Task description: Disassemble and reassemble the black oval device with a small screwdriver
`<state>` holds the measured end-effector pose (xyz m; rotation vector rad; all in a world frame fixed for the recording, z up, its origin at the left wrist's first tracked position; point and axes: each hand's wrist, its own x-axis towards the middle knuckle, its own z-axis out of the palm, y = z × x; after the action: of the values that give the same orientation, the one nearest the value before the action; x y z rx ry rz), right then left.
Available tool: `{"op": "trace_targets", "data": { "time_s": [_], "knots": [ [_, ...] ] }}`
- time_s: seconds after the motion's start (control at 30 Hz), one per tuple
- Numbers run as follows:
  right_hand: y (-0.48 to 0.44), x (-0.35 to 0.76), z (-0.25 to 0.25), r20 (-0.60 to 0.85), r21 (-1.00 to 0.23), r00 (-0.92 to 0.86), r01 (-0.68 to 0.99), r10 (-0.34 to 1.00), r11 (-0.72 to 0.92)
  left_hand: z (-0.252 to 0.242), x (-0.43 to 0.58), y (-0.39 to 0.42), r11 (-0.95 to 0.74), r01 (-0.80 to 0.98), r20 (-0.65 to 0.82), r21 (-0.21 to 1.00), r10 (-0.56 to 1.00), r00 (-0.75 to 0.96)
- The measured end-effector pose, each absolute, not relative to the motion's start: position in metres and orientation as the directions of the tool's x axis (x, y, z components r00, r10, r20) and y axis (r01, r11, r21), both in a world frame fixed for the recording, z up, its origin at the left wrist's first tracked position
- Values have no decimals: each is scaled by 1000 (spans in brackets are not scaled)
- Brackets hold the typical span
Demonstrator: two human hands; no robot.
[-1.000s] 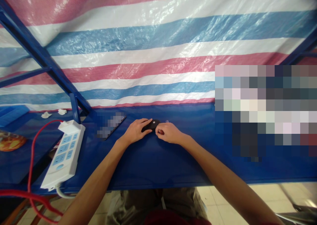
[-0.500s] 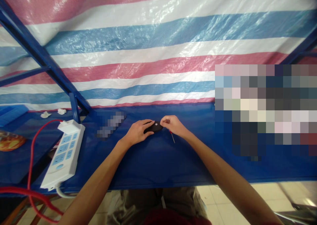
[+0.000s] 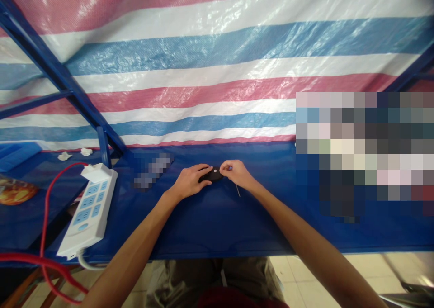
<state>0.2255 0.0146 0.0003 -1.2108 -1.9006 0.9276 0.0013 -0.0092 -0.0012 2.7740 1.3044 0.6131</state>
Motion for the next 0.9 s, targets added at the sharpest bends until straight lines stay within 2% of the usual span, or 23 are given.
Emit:
{"op": "trace_targets", "data": {
  "time_s": [0.2,0.47,0.9],
  "knots": [
    [11,223,6,97,-860,-284,459,954,224,0,2,-10,-653,737,336,174,743,579],
    [12,222,1,141,-867,-260,434,955,246,-4,1,-8,-671,719,370,179,724,583],
    [8,222,9,67,-921,-267,354,961,163,-4,2,-8,-670,720,369,179,725,582]
  ]
}}
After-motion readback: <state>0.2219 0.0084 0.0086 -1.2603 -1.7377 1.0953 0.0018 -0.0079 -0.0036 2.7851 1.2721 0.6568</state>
